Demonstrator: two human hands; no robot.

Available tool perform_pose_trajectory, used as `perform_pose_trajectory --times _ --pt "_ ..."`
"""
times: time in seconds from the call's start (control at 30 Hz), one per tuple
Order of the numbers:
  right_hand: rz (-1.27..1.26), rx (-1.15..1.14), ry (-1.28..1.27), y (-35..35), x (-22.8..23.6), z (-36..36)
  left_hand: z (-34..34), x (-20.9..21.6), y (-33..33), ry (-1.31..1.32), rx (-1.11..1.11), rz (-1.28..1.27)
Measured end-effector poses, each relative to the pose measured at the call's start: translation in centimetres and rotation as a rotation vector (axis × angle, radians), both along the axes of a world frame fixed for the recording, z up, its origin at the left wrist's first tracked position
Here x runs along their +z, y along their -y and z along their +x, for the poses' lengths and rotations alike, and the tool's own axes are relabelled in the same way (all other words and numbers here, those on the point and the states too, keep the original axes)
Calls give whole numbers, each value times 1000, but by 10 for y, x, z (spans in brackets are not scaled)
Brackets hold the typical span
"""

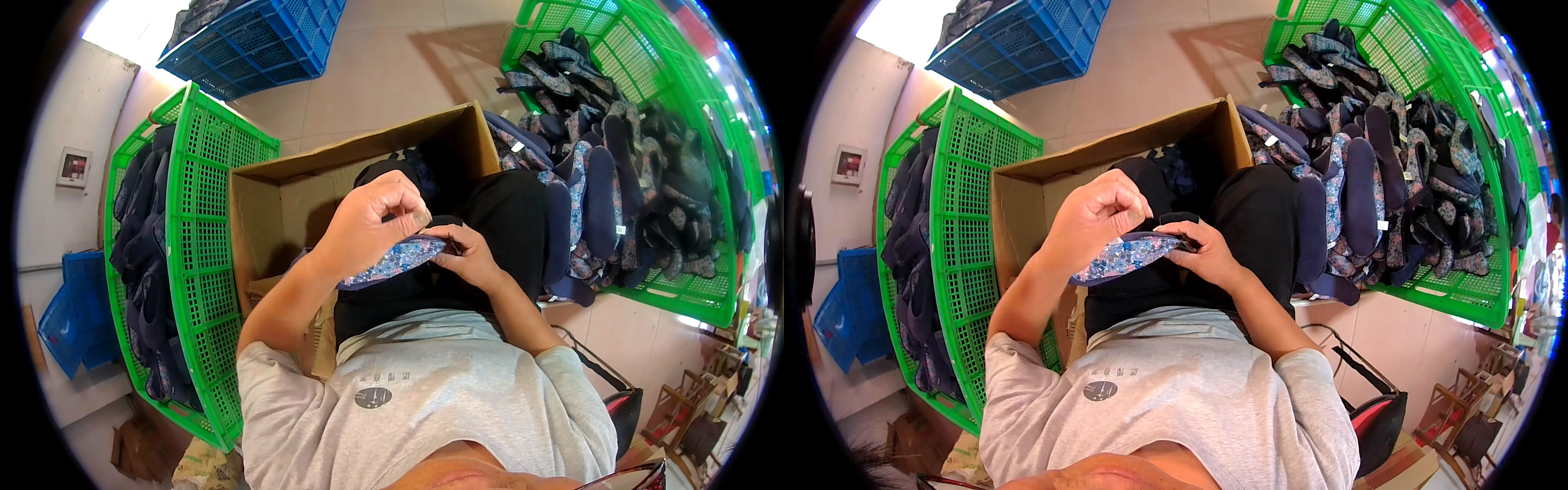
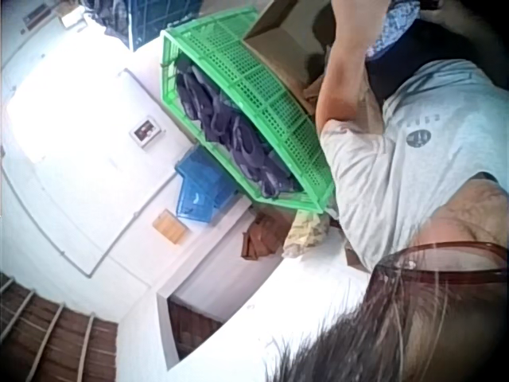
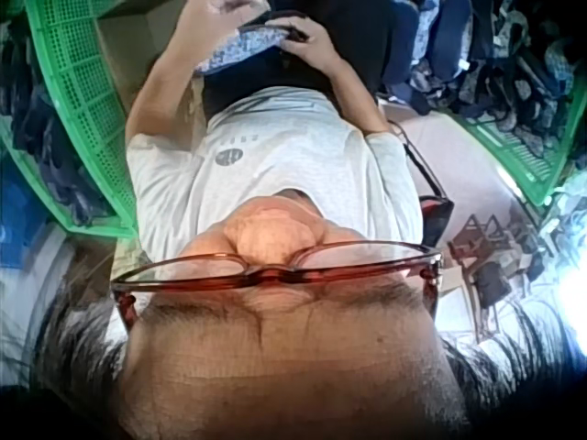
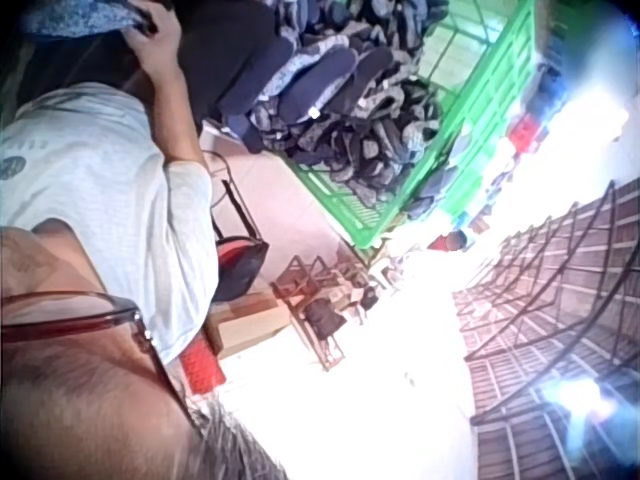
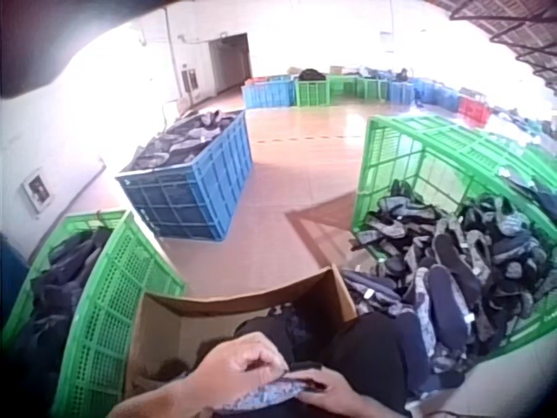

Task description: The person sits on the floor and uses small scissors to trim loose threads and fabric edges from floral-patterned slippers. They pick up slippers from a green crate, trim the edges, and place the finished items into a cardboard box.

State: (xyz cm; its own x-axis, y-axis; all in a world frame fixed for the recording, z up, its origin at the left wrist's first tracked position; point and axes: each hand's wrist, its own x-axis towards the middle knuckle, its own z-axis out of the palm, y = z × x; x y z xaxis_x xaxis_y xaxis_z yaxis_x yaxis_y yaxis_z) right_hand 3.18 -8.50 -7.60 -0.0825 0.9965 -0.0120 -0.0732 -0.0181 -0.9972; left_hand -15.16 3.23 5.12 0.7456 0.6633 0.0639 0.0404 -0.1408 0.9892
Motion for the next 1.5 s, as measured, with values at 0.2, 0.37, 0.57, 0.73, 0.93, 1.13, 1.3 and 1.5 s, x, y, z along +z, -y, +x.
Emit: perform_pose_trajectory --times 0.2,0.37,0.57,0.73,0.93,1.13,1.3,1.5 --pt "7 11 60 -3 -5 7 8 -27 -1 250 35 -784" --pt "-14 95 269 -11 13 22 14 -50 3 427 284 -913" --pt "-68 128 98 -24 44 44 13 -56 4 517 384 -987" --pt "2 154 145 -32 55 53 18 -54 6 502 397 -1014" --pt "103 268 537 -35 67 48 23 -58 7 485 386 -997" --pt "45 293 577 -39 72 46 25 -61 10 483 350 -990" --pt "95 307 598 -42 69 46 28 -61 11 471 353 -985" --pt "89 257 562 -41 62 46 29 -63 11 452 345 -981"
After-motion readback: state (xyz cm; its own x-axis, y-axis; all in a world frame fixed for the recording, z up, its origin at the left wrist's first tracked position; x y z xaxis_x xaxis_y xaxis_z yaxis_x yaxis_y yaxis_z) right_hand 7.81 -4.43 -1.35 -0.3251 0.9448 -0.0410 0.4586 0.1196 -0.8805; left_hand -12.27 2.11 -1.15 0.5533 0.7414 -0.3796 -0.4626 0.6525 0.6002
